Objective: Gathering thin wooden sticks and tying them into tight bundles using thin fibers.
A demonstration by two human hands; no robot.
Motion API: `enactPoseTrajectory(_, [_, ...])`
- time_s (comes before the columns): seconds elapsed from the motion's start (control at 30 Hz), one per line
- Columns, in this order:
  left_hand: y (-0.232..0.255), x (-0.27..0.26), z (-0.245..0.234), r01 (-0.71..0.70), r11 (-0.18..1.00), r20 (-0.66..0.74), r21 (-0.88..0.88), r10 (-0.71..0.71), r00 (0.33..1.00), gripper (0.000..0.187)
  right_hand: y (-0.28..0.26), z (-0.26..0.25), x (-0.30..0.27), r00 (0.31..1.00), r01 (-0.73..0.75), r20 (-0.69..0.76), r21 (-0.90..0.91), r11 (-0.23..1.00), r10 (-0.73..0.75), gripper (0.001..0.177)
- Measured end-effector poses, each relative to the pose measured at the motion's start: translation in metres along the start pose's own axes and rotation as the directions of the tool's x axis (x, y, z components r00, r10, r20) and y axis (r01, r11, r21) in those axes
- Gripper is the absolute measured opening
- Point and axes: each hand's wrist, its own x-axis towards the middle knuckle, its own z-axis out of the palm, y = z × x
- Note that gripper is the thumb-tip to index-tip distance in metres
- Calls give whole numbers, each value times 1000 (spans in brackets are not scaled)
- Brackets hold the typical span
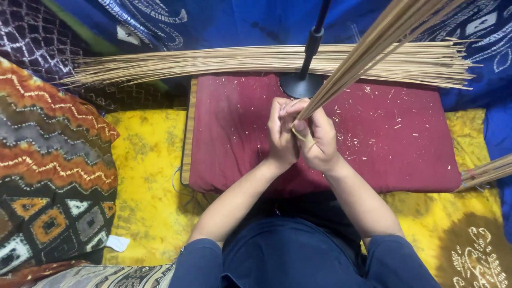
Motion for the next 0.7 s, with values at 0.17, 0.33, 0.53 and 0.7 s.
enactPoseTrajectory(0.17, [-12,-5,-3,-12,999,9,-38,12,1000,44,8,4,-4,998,53,31,0,999,-53,28])
enactPoseTrajectory(0.33, [-45,-11,-16,1,998,34,-61,1,999,52,29,2,-15,997,45,67,-35,998,-43,30])
enactPoseTrajectory(0.53, [-65,-21,-21,43,996,21,-77,-41,999,51,43,-1,-32,996,9,90,-108,994,0,32])
enactPoseTrajectory(0.7, [-85,-30,-30,58,997,55,-48,-55,997,54,55,-2,-39,994,60,95,-75,995,-53,31])
